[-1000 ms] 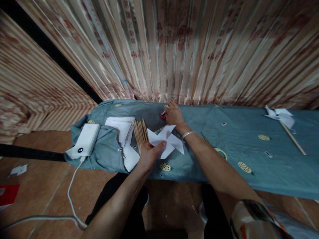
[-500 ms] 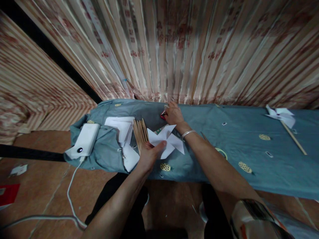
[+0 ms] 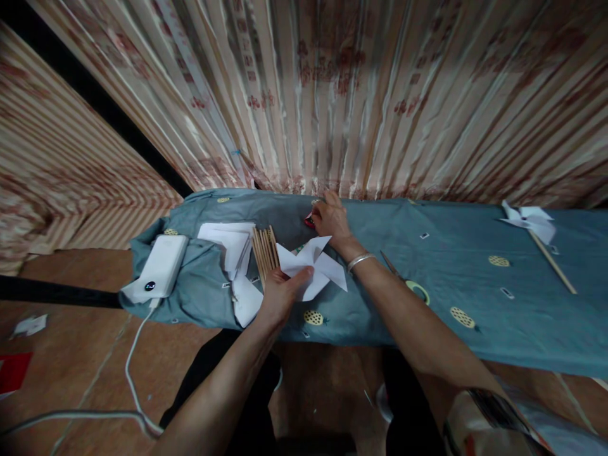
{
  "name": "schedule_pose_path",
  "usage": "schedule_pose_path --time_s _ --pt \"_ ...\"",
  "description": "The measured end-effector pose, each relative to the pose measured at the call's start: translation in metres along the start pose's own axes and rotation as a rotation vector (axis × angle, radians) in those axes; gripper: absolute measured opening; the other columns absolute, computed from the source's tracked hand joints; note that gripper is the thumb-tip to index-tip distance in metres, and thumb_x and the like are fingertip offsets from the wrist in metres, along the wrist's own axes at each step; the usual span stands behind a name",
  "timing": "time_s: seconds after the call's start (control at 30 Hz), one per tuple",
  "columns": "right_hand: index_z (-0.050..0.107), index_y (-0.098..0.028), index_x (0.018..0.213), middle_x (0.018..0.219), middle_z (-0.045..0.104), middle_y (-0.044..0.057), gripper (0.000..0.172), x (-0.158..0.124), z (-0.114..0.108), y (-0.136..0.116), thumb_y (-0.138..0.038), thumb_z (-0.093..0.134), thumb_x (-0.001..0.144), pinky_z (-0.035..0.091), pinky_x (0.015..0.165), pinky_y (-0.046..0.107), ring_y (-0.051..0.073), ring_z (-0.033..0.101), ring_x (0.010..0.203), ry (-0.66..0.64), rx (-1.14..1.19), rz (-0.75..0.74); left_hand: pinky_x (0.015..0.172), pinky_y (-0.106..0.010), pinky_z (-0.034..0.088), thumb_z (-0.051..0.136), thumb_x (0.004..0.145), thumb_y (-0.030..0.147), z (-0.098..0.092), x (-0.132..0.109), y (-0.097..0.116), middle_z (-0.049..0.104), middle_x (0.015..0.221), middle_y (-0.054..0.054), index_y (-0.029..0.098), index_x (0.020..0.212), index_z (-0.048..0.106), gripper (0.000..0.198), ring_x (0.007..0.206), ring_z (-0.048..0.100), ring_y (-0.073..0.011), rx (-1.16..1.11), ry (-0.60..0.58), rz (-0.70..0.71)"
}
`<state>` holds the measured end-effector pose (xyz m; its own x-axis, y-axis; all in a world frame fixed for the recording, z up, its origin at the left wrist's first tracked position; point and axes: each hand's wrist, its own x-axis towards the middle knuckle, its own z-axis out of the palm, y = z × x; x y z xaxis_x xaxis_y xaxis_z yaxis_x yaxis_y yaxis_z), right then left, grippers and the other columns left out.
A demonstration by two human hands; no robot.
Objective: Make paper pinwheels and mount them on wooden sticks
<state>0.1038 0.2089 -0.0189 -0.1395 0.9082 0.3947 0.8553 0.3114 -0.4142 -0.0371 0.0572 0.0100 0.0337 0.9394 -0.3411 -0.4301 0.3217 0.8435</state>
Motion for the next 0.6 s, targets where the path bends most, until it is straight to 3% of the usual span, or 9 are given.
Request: schedule_pose_path --time_s 0.1,0.17,0.23,0.3,0.47,0.6 --pt "0.068 -0.018 0.089 0.131 0.062 0.014 0.012 -0.014 -0.024 -0.002 -0.02 0.057 0.085 0.042 0.106 0.046 0.029 0.052 0.127 0.088 0.072 0.057 0.064 -0.029 0.052 0.084 0.052 0.029 0.0 0.001 0.003 0.074 0.073 -0.006 0.014 0.076 0.076 0.029 0.063 0.066 -0.0174 -0.014 0.033 0.007" --pt "0.066 -0.02 0.087 0.113 0.07 0.011 0.01 -0.033 -0.043 -0.001 -0.024 0.057 0.085 0.049 0.093 0.041 0.026 0.063 0.108 0.139 0.13 0.12 0.065 -0.029 0.053 0.084 0.051 0.028 0.0 0.001 0.005 0.075 0.075 -0.006 0.014 0.076 0.076 0.029 0.064 0.067 -0.0175 -0.023 0.033 0.016" --pt "0.065 -0.021 0.083 0.089 0.073 0.006 0.01 -0.062 -0.06 0.001 -0.027 0.057 0.086 0.051 0.077 0.035 0.023 0.066 0.081 0.099 0.11 0.206 0.067 -0.029 0.053 0.084 0.052 0.027 0.0 0.001 0.006 0.076 0.077 -0.006 0.014 0.076 0.076 0.029 0.065 0.067 -0.0171 -0.031 0.019 0.026" --pt "0.064 -0.022 0.082 0.08 0.072 0.004 0.011 -0.095 -0.072 0.004 -0.028 0.056 0.086 0.048 0.069 0.032 0.02 0.064 0.07 0.04 0.058 0.241 0.067 -0.029 0.053 0.084 0.052 0.026 0.0 0.001 0.006 0.076 0.076 -0.006 0.014 0.076 0.076 0.028 0.064 0.067 -0.0162 -0.032 0.022 0.032" --pt "0.064 -0.021 0.087 0.083 0.07 0.009 0.016 -0.164 -0.076 0.009 -0.024 0.048 0.09 0.05 0.077 0.038 0.026 0.064 0.081 -0.038 -0.087 0.094 0.064 -0.028 0.052 0.085 0.047 0.024 0.005 0.002 0.001 0.075 0.072 -0.005 0.014 0.072 0.075 0.028 0.063 0.065 -0.0161 -0.02 0.035 0.034" --pt "0.063 -0.019 0.094 0.093 0.071 0.014 0.021 -0.184 -0.071 0.012 -0.02 0.042 0.092 0.051 0.084 0.043 0.03 0.063 0.089 -0.083 -0.112 -0.02 0.065 -0.028 0.051 0.085 0.046 0.025 0.014 0.0 -0.006 0.075 0.074 -0.006 0.013 0.072 0.076 0.03 0.064 0.065 -0.0171 0.005 0.03 -0.005"
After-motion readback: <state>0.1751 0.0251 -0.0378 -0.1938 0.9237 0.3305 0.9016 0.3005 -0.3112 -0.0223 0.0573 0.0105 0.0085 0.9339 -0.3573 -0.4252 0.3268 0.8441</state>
